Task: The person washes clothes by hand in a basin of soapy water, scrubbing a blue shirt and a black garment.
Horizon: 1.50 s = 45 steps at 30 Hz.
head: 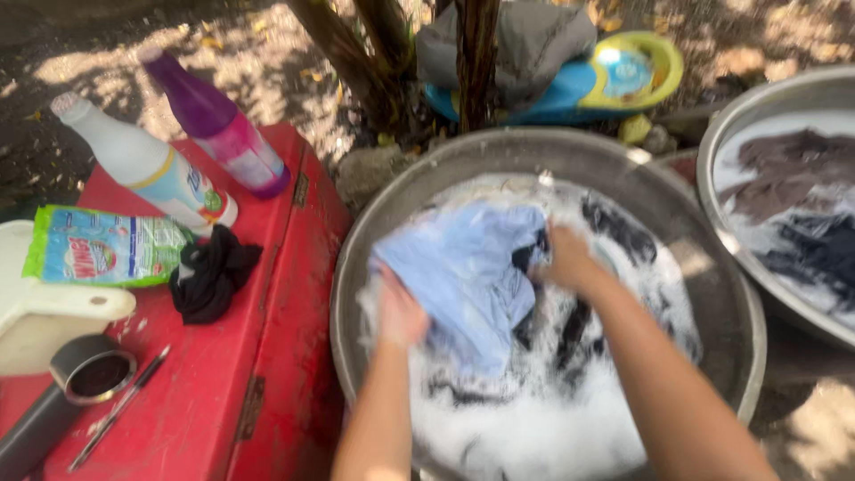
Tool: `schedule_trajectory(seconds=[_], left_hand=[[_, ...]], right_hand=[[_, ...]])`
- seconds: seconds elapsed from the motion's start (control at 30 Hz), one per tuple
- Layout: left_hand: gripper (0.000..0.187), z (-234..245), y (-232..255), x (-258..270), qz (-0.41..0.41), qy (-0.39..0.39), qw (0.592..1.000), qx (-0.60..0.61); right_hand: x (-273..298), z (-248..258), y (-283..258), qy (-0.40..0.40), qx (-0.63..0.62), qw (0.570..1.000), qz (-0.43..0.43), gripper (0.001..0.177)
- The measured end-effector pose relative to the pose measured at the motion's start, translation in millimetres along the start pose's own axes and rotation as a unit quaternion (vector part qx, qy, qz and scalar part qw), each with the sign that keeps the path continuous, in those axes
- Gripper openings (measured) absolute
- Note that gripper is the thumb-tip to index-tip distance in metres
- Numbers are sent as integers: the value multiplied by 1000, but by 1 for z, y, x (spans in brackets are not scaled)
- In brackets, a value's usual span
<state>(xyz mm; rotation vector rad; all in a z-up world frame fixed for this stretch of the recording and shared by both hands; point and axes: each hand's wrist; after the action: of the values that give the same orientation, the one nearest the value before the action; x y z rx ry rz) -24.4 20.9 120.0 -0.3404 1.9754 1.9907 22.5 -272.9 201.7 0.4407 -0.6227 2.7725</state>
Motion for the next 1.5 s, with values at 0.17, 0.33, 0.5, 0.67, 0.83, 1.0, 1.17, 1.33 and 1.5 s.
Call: schedule_trajectory(seconds=[0.17,0.33,0.5,0.67,0.83,1.0,1.17,1.33,1.5], left_hand=[[47,-55,-39,47,385,1,869,310],[52,-21,2,29,194,-39,942,272],[77,3,17,19,220,302,777,506],[61,-89,-82,41,328,295,782,440],[45,-112,-121,62,353,267,821,360],[36,-108,-82,36,352,211,873,263],[51,-77,-55,34,374,158,852,331],[85,-22,-68,26,327,-15,778,536],[87,-33,-69,33,297,-174,934,101]], right_hand=[[28,-49,1,-105,-40,964,242,121],[8,-95,15,-67,75,978,183,92],[-28,-139,70,-57,-347,917,189,20],[21,-213,-16,-35,-467,789,397,7],[-21,-193,-23,156,-222,949,161,41],[6,-241,-15,180,-209,829,486,8],[-55,-157,3,264,-141,931,211,10],[-27,-79,12,208,-145,963,91,34],[6,-77,24,70,27,888,453,114]])
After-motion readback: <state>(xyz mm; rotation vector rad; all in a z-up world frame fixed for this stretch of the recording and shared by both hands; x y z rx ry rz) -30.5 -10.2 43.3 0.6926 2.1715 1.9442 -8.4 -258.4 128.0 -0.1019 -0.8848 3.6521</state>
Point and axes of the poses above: each hand's wrist, its own x-axis away from the middle knuckle, its own z-axis out of the back of the hand, y = z × x, and after that the axes turned 11 degrees about -z, right-handed
